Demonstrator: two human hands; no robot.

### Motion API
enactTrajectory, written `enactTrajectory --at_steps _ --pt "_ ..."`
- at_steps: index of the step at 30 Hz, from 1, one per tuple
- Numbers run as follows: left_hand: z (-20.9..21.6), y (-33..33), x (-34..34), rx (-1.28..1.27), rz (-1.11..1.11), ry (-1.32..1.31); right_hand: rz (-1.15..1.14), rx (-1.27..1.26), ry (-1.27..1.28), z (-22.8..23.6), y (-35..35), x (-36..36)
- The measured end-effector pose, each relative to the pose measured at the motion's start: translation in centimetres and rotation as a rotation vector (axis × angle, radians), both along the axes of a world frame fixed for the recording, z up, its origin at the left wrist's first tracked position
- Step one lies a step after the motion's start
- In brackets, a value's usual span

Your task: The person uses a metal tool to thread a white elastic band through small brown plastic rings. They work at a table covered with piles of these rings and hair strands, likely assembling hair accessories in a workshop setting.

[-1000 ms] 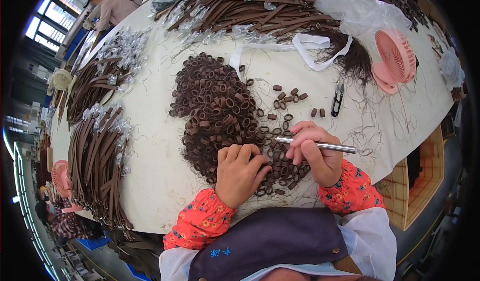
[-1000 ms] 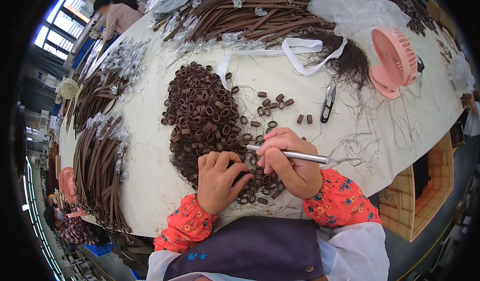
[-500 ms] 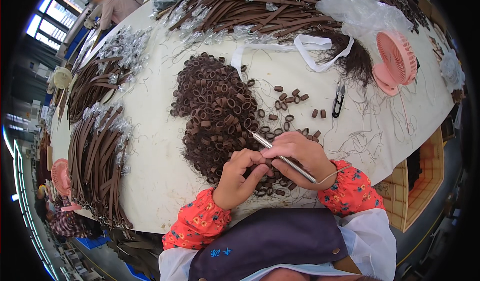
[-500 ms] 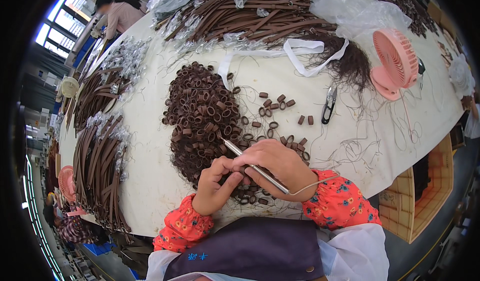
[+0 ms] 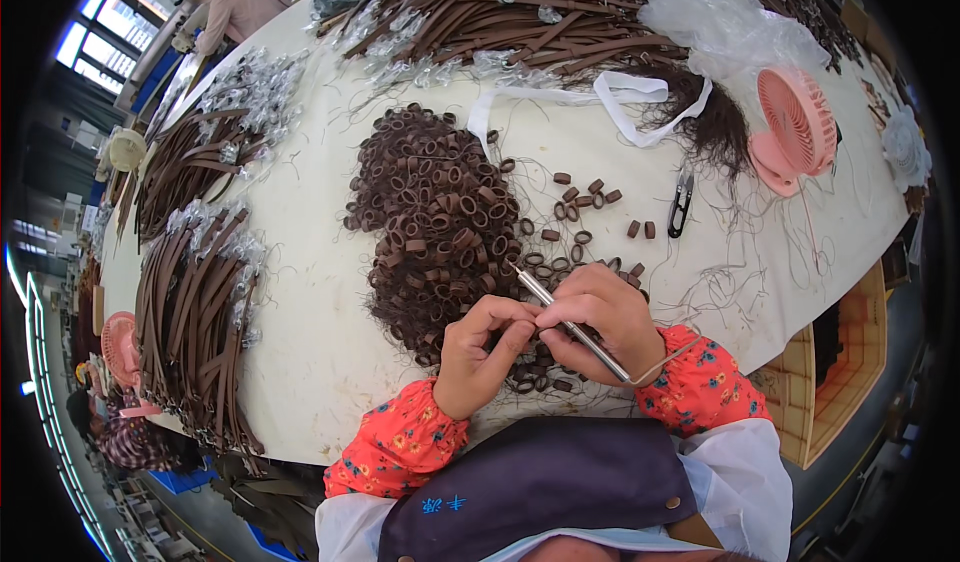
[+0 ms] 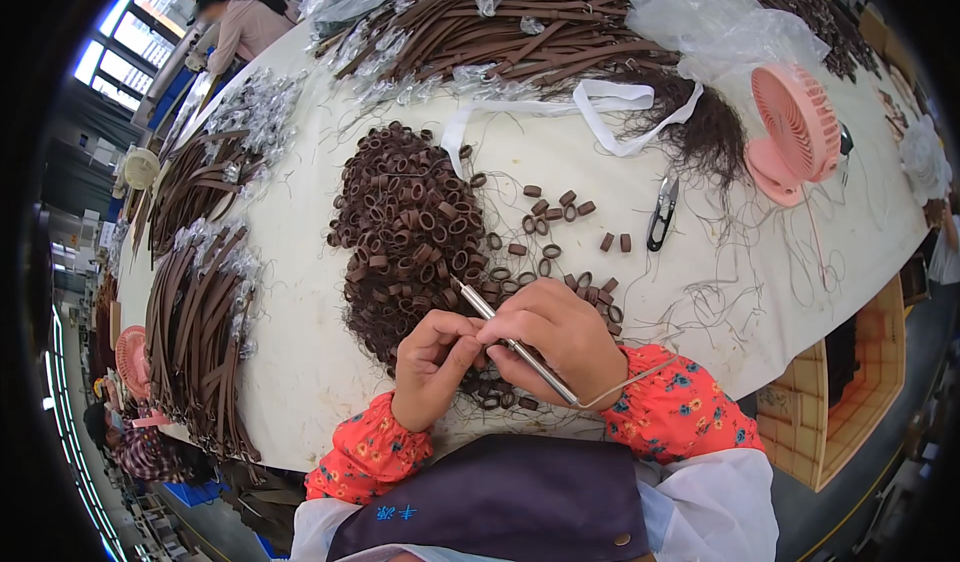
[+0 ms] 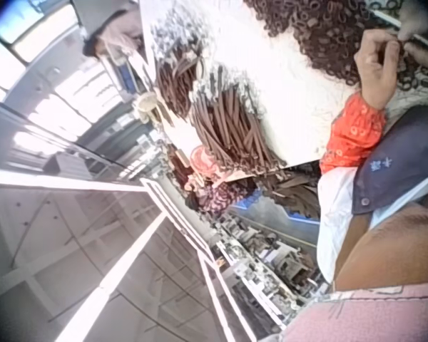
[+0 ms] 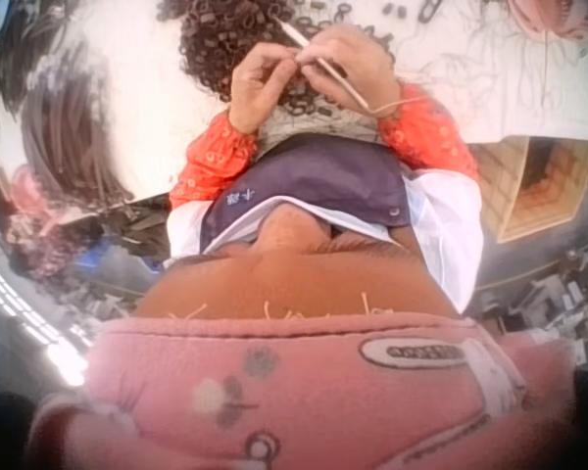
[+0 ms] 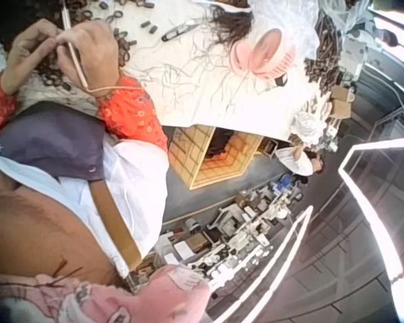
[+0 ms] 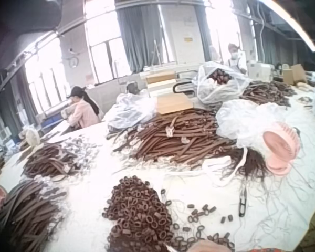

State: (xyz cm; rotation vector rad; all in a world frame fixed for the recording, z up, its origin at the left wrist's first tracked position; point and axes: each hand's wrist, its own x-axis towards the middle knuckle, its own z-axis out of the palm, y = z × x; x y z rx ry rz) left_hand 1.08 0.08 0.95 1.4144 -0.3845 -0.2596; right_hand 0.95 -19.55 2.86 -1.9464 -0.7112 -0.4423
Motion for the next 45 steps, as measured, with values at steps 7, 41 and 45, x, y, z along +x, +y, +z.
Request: enactTrajectory --at_steps 7,41,45 --pt "-0.7 0.3 -0.2 -0.048 -0.034 0.123 0.039 -0.028 0.001 0.1 0.0 0.2" --pt "-0.4 0.2 0.0 -0.056 -0.004 0.068 0.170 0.468 0.487 0.4 -1.4 -0.5" --pt "-0.3 -0.2 -0.3 -0.047 0.021 0.074 0.056 0.095 0.138 0.2 -0.3 0.1"
